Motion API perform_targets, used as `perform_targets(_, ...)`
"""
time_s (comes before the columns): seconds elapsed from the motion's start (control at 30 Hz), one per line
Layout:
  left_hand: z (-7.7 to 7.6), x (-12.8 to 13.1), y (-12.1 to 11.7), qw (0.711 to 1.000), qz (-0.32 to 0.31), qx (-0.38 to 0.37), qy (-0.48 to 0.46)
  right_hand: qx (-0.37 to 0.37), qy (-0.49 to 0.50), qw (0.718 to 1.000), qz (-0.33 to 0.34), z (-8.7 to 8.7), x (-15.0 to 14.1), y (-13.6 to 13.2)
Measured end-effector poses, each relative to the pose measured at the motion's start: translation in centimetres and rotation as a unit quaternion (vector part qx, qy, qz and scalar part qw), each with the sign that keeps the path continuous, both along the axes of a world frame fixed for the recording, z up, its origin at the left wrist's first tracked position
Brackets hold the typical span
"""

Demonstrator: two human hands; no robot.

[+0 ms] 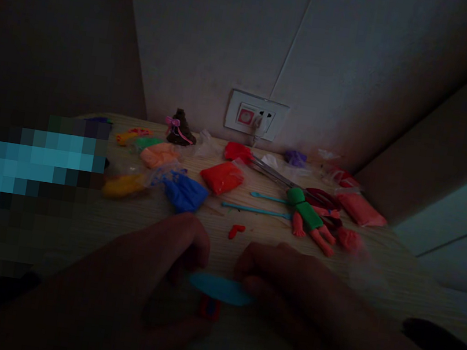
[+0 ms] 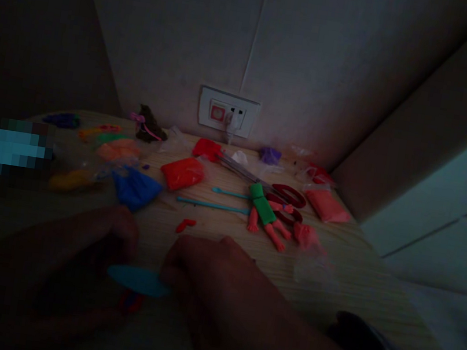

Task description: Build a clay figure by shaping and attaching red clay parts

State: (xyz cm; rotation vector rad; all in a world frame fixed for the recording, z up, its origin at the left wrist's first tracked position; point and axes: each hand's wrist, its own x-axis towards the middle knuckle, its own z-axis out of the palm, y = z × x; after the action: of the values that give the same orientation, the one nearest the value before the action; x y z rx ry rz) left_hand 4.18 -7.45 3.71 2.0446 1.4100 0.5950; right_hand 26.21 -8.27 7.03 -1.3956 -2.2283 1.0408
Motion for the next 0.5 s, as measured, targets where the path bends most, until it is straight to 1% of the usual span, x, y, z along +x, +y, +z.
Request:
perform_targets(0.1,-0.7,-0.7,-0.5,1.0,0.003,-0.002,0.002,-0.047,0.011,0.999,0.007,0.5,0.7,0.2)
perform_targets(0.2,-1.4,-1.5,-0.8,1.0,0.003,-0.002,0.001,-0.07,0.025,0.997,-0.013,0.4,1.0,0.6)
perform_targets(0.33,-1.7,-1.8,-0.9,1.0,-0.008,0.003,-0.005,-0.058,0.038,0.997,-0.024,-0.1,0.6,1.1)
perform_targets(0.43,-1.6,-1.5,-0.8,1.0,-0.007,0.005,-0.005,-0.037,0.041,0.998,-0.036,-0.1,0.3,1.2)
perform_targets(0.5,-1.6,-1.4,-0.9,1.0,0.0,0.009,-0.004,-0.054,0.047,0.997,-0.041,0.2,0.2,1.2)
